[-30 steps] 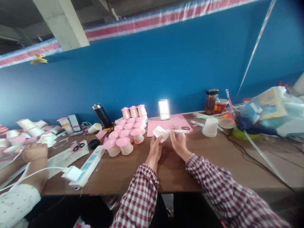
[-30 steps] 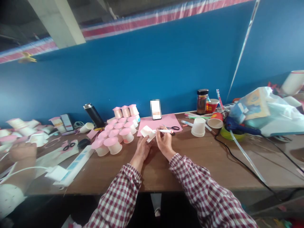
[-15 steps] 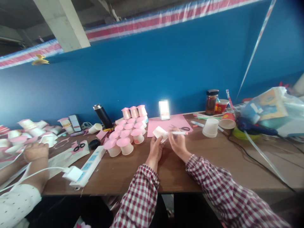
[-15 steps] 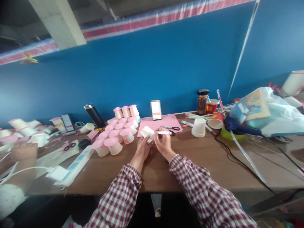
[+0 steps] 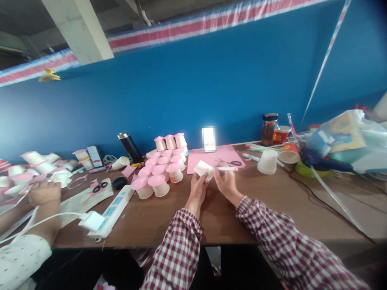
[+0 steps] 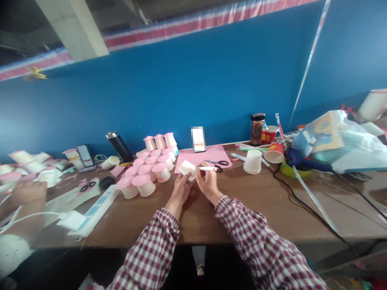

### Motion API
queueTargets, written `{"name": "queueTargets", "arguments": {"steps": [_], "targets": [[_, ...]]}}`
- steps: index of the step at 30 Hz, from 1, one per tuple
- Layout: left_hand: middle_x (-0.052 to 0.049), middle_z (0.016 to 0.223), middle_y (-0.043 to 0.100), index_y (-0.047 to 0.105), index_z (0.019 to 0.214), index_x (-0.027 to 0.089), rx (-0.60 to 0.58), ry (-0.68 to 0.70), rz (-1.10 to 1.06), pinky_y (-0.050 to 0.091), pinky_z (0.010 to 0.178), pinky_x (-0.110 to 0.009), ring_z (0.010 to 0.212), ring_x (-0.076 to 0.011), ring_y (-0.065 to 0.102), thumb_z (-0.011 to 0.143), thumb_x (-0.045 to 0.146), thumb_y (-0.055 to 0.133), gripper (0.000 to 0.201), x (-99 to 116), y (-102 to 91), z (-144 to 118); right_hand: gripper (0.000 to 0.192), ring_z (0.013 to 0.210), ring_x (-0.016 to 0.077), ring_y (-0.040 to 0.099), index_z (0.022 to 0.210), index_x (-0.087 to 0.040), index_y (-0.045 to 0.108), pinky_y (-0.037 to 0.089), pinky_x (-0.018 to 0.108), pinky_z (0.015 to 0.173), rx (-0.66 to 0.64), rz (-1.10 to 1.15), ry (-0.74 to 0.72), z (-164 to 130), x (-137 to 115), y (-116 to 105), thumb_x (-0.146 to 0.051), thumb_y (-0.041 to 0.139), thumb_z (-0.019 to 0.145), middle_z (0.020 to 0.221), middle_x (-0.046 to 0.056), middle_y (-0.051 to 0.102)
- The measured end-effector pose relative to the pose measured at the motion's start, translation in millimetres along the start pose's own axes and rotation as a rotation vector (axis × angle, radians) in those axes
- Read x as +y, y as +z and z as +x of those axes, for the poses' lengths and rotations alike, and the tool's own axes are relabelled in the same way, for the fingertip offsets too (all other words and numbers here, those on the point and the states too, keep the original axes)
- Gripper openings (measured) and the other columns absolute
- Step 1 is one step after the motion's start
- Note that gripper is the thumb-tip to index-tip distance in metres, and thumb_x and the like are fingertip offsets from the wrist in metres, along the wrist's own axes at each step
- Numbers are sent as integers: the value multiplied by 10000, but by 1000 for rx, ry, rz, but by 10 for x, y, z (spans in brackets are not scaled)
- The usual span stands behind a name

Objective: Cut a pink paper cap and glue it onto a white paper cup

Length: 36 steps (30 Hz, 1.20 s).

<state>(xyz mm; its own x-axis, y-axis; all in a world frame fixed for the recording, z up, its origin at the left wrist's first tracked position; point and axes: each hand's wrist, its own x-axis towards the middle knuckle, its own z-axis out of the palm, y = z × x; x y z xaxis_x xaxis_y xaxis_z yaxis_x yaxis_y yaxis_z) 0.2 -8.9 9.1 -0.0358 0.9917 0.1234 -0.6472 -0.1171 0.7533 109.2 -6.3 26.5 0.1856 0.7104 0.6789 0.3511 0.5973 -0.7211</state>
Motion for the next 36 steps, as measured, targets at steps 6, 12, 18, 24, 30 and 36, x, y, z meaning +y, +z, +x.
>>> {"name": "queueTargets", "arguments": {"steps": [6,12,18,24,30,36], "targets": [[-73,967,676,595,968,162,31,-15,1,438,880,-360,925,-210,635,653,212,743,352,12,14,-2,155,619,164,566,796,-189,563,466,281,584,-6,-4,14,-11,15,4,-297,471,856,722,25,601],[-76,977,675,592,973,167,37,-22,9,439,867,-356,933,-216,631,644,212,745,366,10,10,0,160,623,167,569,790,-194,564,477,295,610,4,-5,28,-16,33,14,-312,476,853,720,25,604],[-75,982,675,596,977,165,24,-22,-2,433,872,-356,937,-211,629,658,223,731,351,23,22,-11,188,647,161,565,864,-179,555,482,283,618,65,24,34,26,-19,-6,-321,435,891,750,34,597],[-52,959,669,592,973,180,59,-35,-32,465,809,-345,916,-203,621,710,289,667,295,36,-8,-7,267,785,187,616,1011,-171,583,490,329,758,67,-19,49,40,52,-11,-336,393,919,888,79,651],[-55,966,661,593,933,174,102,-64,-86,483,796,-347,925,-212,616,686,297,660,284,60,-17,30,258,911,239,639,1059,-205,604,494,385,813,-31,-79,60,7,225,58,-333,471,879,1005,88,681],[-57,969,660,595,925,174,97,-54,-87,483,817,-352,933,-210,616,697,297,662,267,48,-25,41,250,899,246,654,1074,-213,596,513,378,781,-71,-117,50,-1,233,85,-307,461,885,995,87,688]]}}
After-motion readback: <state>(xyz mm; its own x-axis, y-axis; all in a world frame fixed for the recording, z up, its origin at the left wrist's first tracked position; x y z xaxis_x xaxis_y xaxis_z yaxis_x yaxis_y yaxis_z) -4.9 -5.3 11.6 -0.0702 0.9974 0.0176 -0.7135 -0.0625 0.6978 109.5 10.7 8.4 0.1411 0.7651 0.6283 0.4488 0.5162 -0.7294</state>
